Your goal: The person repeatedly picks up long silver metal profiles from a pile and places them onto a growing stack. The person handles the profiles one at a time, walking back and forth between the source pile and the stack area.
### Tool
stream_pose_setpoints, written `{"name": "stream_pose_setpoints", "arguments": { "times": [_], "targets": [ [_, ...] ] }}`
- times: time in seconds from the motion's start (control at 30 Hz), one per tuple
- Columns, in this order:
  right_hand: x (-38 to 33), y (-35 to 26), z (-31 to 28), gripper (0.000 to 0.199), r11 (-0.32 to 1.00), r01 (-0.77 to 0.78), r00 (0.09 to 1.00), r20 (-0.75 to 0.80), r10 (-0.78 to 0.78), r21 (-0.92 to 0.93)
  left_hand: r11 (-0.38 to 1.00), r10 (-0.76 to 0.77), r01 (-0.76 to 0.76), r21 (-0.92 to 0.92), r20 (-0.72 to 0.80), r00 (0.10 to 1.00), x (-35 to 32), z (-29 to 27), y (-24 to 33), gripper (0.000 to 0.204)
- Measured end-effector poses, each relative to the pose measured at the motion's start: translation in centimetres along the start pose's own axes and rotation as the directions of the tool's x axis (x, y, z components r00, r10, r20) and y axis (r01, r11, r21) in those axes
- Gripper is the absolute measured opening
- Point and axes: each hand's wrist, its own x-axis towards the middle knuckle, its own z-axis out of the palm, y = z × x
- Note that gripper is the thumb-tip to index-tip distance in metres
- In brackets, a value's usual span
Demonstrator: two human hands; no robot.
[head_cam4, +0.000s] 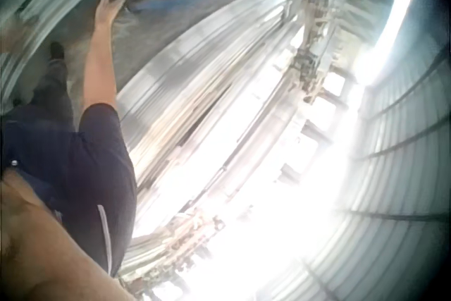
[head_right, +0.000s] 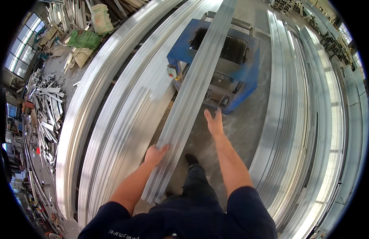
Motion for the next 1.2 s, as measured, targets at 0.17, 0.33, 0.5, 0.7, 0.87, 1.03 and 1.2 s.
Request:
{"name": "stream_pose_setpoints", "arguments": {
  "times": [0.17, 0.33, 0.5, 0.7, 0.87, 1.03, 1.2],
  "targets": [
    [1.8, -4.3, 5.1, 0.101, 0.941, -0.259, 0.959, -0.058, 0.277, 0.219, 0.983, -0.137, 0.13, 0.129, 0.049, 0.989, -13.0, 0.1, -19.5, 0.081],
    [-5.9, 4.3, 7.7, 0.078, 0.881, -0.296, 0.954, 0.163, 0.252, 0.37, 0.945, -0.261, 0.242, 0.221, 0.058, 0.964, -27.5, 0.7, -37.4, 0.071],
    [-28.0, 7.1, 12.2, 0.074, 0.883, -0.31, 0.949, 0.17, 0.265, 0.352, 0.912, -0.347, 0.325, 0.25, 0.048, 0.937, -42.1, -0.8, -52.2, 0.066],
    [-44.5, 8.9, 13.3, 0.073, 0.865, -0.423, 0.889, 0.306, 0.34, 0.27, 0.903, -0.429, 0.418, 0.101, 0.142, 0.892, -52.5, -1.8, -64.8, 0.062],
    [-46.5, 8.6, 11.4, 0.081, 0.393, -0.861, 0.488, 0.743, 0.458, 0.324, 0.912, -0.407, 0.408, 0.043, 0.223, 0.886, -54.4, -1.5, -69.0, 0.053],
    [-46.9, 8.4, 18.2, 0.066, 0.339, -0.881, 0.403, 0.899, 0.168, 0.332, 0.894, -0.409, 0.447, -0.006, 0.393, 0.823, -48.7, -1.5, -62.8, 0.051],
    [-41.5, 11.2, 21.9, 0.039, -0.041, -0.856, 0.489, 0.782, -0.388, 0.515, 0.949, -0.268, 0.306, -0.071, 0.329, 0.905, -41.1, 1.2, -60.1, 0.049]
  ]
}}
